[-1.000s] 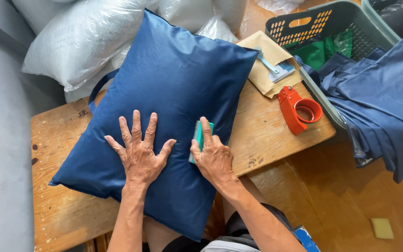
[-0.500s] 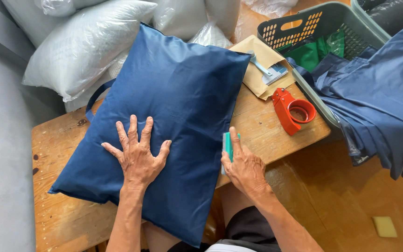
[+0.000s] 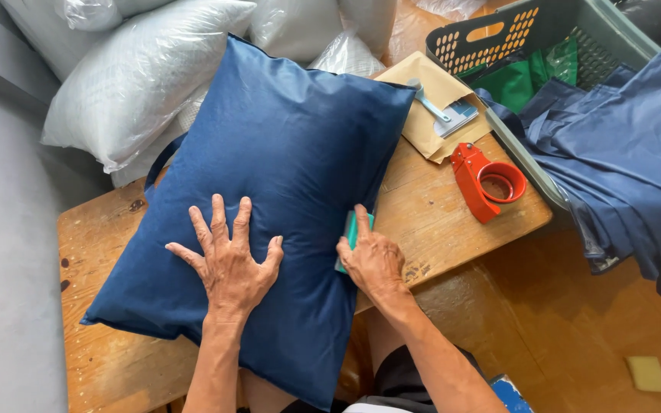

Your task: A person uses a green foam block to rub and clean the surface of a blue fabric bag, likely removing lint or dust.

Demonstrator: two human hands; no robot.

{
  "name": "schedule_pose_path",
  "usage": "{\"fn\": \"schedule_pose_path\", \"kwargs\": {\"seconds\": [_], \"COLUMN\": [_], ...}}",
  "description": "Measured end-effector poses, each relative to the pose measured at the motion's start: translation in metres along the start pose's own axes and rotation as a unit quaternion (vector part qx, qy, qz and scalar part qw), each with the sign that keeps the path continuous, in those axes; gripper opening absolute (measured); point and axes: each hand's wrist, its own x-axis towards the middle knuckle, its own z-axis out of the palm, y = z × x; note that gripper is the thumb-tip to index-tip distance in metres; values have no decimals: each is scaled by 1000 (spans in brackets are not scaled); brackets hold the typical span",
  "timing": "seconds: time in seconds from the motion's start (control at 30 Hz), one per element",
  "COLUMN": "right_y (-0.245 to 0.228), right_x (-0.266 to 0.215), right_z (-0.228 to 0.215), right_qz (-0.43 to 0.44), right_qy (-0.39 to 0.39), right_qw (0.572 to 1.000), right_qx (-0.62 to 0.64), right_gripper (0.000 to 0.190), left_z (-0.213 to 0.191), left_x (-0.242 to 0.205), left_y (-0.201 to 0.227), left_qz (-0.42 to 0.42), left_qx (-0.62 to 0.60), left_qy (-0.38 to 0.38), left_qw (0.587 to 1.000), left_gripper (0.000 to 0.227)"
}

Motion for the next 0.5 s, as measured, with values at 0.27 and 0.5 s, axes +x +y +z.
{"fn": "schedule_pose_path", "kwargs": {"seconds": [0.27,0.5], "right_y": [3,-4], "right_x": [-2,-8], "right_z": [-4,-14], "right_qz": [10,39], "right_qy": [-14,-52], "right_qw": [999,996], "right_qx": [27,60], "right_gripper": [75,76], "left_z": [31,76], "left_x": [45,60], "left_y": [67,108], "left_qz": [25,-16], "left_qx": [-9,68], "left_qy": [28,59], "left_qw": [999,996], "left_gripper": [85,92]}}
